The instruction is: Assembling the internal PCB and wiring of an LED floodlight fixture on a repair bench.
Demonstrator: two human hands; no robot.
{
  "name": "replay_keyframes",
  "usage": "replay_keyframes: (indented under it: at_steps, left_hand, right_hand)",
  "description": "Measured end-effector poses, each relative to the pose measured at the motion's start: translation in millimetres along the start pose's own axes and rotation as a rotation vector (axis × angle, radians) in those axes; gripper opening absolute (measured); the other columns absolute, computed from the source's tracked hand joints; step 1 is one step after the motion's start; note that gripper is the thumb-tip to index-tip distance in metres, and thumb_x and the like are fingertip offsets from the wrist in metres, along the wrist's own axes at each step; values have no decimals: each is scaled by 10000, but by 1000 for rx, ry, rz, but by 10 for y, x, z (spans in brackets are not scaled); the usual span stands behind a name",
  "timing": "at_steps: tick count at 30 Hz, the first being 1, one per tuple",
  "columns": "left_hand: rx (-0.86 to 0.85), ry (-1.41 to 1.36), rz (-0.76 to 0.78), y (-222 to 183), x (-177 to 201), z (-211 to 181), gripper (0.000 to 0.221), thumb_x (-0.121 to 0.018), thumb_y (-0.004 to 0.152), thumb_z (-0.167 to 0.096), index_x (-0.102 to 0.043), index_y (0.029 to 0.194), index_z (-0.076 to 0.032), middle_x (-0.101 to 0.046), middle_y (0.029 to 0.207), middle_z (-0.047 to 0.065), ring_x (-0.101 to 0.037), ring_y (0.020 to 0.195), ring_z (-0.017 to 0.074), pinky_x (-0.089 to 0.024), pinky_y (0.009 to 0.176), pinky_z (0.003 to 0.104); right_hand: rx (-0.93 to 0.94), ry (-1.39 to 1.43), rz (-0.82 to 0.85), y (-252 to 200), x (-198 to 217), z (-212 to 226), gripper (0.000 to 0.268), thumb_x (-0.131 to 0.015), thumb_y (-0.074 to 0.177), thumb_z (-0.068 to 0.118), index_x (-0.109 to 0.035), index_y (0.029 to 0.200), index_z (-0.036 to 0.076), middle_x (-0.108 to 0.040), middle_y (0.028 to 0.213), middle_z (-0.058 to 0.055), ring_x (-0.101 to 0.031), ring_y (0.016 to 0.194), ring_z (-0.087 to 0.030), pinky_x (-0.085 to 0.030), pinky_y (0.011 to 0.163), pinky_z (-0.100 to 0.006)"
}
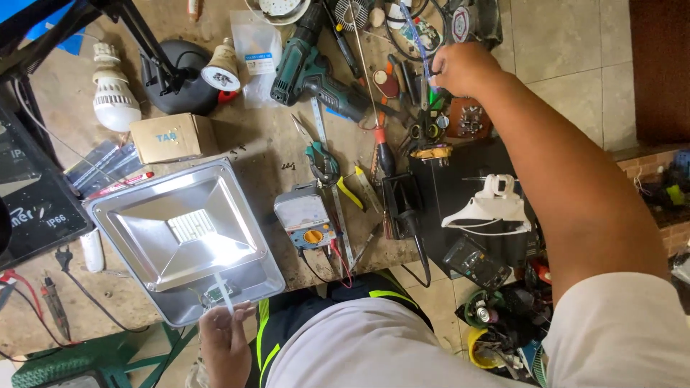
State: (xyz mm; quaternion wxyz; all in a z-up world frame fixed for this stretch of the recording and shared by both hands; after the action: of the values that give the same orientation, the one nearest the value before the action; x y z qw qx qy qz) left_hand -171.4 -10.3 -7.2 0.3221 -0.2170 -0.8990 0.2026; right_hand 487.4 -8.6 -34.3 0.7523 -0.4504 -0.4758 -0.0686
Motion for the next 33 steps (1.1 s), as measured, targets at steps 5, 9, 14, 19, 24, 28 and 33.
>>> replay_keyframes:
  at_steps: [5,9,14,19,24,28,33]
  left_hand:
    - [74,34,-17,-20,-40,-111,280,-604,958,48,-538,1192,-91,-777,1176,154,-785,1077,295,-609,965,460]
    - [50,101,11,-25,-113,-152,292,-602,974,-21,-599,1260,-80,-767,1205,158,-773,1110,306,-616,932,502]
    - [-23,35,11,-44,-140,-84,378,-563,968,57,-568,1326,-65,-747,1247,175,-762,1120,316,-612,944,495]
    - [117,8,-16,-36,-145,-237,257,-532,1012,-12,-580,1256,-76,-761,1239,170,-765,1150,317,-604,965,509]
    - [47,-18,-6,-68,-136,-139,327,-531,996,29,-573,1307,-62,-763,1213,180,-774,1112,317,-617,961,482]
    - [38,-61,-40,-37,-129,-66,323,-516,1002,32,-564,1315,-34,-763,1176,206,-780,1077,326,-623,960,469]
    - [54,-37,-19,-33,-130,-24,377,-502,987,64,-551,1337,-67,-773,1165,177,-790,1061,308,-637,945,474]
  right_hand:
    - [-66,-112,34,-14,-152,-161,208,-699,1006,307,-753,1164,183,-730,1205,-105,-680,987,-347,-531,744,-482]
    - [-81,-56,30,116,-256,-218,132,-700,1016,277,-752,1112,204,-723,1203,-94,-678,958,-329,-520,690,-487]
    - [-105,-23,100,-111,-136,192,331,-641,1032,168,-631,1361,206,-672,1249,-148,-657,985,-313,-541,740,-441]
    - [-123,-263,130,-36,-204,343,483,-606,1045,247,-488,1474,57,-655,1247,-183,-677,963,-314,-570,677,-407]
    - [-270,-250,137,138,-324,118,247,-613,1005,135,-660,1199,-11,-700,1133,-186,-699,952,-371,-587,750,-473]
    - [-426,-208,221,-194,-77,294,435,-532,971,-38,-582,1404,-38,-776,905,-193,-722,665,-315,-556,535,-422]
    - [-458,-223,220,54,-315,94,575,-593,966,140,-450,1519,78,-536,1460,-204,-654,1127,-447,-573,797,-518]
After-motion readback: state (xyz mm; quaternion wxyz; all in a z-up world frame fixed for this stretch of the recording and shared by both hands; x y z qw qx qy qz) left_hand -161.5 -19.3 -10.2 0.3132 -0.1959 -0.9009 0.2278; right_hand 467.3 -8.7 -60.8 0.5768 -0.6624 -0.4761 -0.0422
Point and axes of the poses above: each hand's wrist, its own y-axis towards the middle knuckle, its own x-axis out of the back of the hand, z = x × y, the point moved 6 cm from there along y, towards the middle knuckle
